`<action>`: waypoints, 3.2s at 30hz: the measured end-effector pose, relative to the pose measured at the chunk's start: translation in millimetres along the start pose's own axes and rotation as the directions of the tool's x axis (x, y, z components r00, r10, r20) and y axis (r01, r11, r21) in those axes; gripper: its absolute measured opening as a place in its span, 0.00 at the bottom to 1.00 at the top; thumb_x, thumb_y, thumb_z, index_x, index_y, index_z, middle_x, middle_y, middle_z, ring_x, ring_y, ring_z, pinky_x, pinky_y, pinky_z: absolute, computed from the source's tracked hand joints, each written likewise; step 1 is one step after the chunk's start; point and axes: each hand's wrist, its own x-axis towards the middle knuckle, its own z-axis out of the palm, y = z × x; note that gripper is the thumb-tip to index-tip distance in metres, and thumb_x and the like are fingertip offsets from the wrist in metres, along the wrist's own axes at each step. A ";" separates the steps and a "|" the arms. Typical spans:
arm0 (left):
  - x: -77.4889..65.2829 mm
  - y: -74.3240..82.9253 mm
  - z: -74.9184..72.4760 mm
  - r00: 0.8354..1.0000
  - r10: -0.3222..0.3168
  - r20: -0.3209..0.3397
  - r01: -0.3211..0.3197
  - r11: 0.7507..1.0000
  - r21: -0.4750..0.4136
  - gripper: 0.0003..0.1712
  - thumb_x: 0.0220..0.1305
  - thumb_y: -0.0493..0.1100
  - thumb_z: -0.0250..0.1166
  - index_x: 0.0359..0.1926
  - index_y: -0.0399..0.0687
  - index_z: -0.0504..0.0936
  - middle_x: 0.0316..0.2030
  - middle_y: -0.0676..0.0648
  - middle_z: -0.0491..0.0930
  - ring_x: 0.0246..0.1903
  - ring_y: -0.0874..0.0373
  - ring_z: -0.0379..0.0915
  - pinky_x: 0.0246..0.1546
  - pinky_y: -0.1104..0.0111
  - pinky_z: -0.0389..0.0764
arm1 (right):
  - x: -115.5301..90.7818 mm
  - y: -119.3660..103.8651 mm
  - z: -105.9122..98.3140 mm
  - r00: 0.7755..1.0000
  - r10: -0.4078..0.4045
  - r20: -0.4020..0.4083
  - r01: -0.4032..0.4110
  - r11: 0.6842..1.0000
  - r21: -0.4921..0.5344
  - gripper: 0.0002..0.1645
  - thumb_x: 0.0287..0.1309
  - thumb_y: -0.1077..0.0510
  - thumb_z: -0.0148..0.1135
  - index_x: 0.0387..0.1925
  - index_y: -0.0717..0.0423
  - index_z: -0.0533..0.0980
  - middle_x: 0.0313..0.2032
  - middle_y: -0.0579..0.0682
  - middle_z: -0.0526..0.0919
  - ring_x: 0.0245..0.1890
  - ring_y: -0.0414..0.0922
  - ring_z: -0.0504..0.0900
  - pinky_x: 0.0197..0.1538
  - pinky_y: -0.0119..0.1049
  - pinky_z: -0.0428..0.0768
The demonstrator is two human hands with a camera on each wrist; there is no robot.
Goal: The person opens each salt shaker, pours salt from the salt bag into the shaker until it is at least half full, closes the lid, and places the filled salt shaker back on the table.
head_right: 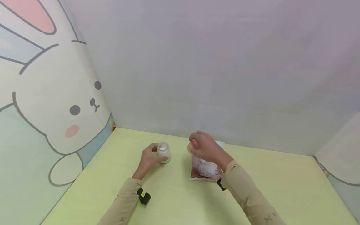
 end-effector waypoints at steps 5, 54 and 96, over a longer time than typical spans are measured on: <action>1.9 -1.4 1.4 1.000 0.010 0.000 -0.010 1.000 0.008 0.29 0.36 0.39 0.80 0.44 0.44 0.79 0.40 0.45 0.82 0.43 0.50 0.76 0.46 0.52 0.76 | 10.4 -1.3 2.0 1.000 -0.011 0.014 0.010 1.000 0.022 0.14 0.47 0.66 0.68 0.39 0.59 0.79 0.34 0.49 0.79 0.33 0.45 0.75 0.36 0.39 0.76; 4.6 -3.7 4.2 1.000 0.004 0.025 -0.004 1.000 0.004 0.27 0.38 0.40 0.79 0.42 0.46 0.77 0.39 0.46 0.81 0.41 0.52 0.75 0.45 0.55 0.77 | 103.3 -23.6 61.3 0.958 -0.116 0.264 0.109 0.993 0.040 0.16 0.49 0.66 0.65 0.43 0.59 0.80 0.40 0.50 0.79 0.42 0.45 0.76 0.48 0.39 0.77; 4.0 -6.1 12.2 1.000 0.004 0.018 -0.004 1.000 0.016 0.26 0.41 0.40 0.78 0.44 0.50 0.80 0.40 0.49 0.81 0.44 0.51 0.74 0.44 0.56 0.76 | 91.6 -21.8 81.3 0.964 -0.046 0.261 0.097 0.978 -0.185 0.15 0.61 0.49 0.61 0.28 0.56 0.74 0.25 0.47 0.72 0.27 0.43 0.68 0.32 0.33 0.73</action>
